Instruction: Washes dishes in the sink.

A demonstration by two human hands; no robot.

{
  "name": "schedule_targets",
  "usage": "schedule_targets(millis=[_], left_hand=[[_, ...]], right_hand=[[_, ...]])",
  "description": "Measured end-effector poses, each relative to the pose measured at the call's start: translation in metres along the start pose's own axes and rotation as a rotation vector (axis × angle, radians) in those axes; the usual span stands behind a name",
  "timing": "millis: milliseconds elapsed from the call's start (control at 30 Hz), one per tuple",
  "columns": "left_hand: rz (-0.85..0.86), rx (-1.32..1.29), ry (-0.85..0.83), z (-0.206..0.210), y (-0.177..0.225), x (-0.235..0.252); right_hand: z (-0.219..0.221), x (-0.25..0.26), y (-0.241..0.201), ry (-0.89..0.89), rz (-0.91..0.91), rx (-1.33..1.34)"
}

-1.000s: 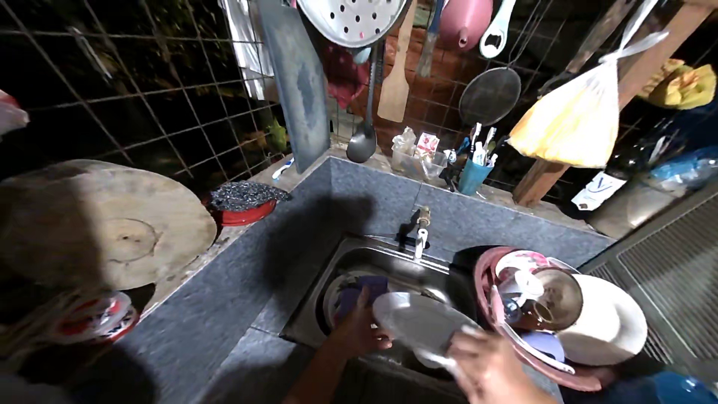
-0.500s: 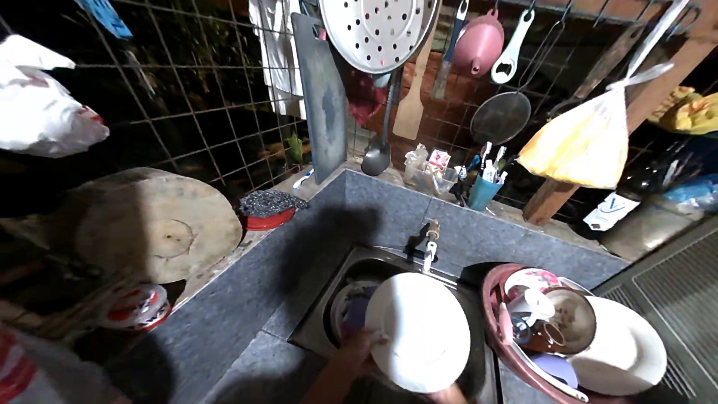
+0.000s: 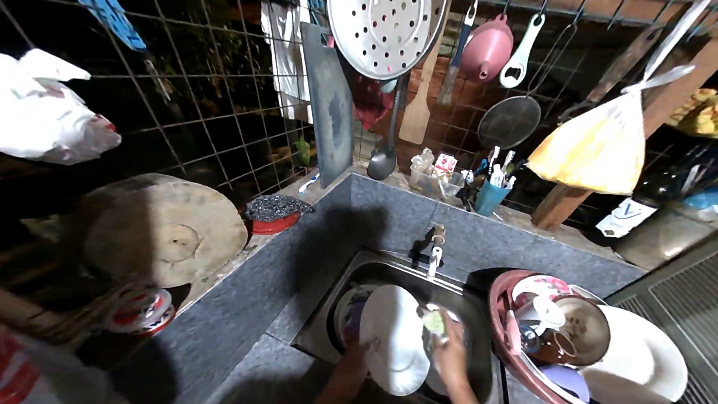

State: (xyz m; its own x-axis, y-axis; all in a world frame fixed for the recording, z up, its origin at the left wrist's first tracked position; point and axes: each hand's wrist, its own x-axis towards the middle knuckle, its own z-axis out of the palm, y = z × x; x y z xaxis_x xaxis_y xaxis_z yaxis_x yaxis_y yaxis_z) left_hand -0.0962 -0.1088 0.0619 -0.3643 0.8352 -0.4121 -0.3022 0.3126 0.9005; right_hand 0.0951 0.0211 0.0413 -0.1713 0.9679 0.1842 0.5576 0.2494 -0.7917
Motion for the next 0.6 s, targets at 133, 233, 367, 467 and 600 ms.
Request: schedule_targets(millis=[133,233,367,467,600], left_hand=[[0.145,0.019,-0.030,0.028,-0.015,0.002],[0.172,-0.061,0.072,0.032,-0.026,0.012],[0.061,-0.168,0.146,0.017,-0.020,0.014],[0.066,-0.193,0.063,0.025,-0.030,0.013],[0.144,-0.189,0.083,0.018,-0.034,0.025]], right_hand=[[0.033,0.010,-0.047,-0.232,0.006,-0.359],[0.039,-0.010,-0.077,-0.465,-0.036,-0.488],[0.043,0.004,-0.043,-0.404,-0.050,-0.591],[0.052,0.022,-0.043,-0.301,-0.006,-0.376],[0.049,-0.020,-0.043,-0.593,-0.288,-0.209]])
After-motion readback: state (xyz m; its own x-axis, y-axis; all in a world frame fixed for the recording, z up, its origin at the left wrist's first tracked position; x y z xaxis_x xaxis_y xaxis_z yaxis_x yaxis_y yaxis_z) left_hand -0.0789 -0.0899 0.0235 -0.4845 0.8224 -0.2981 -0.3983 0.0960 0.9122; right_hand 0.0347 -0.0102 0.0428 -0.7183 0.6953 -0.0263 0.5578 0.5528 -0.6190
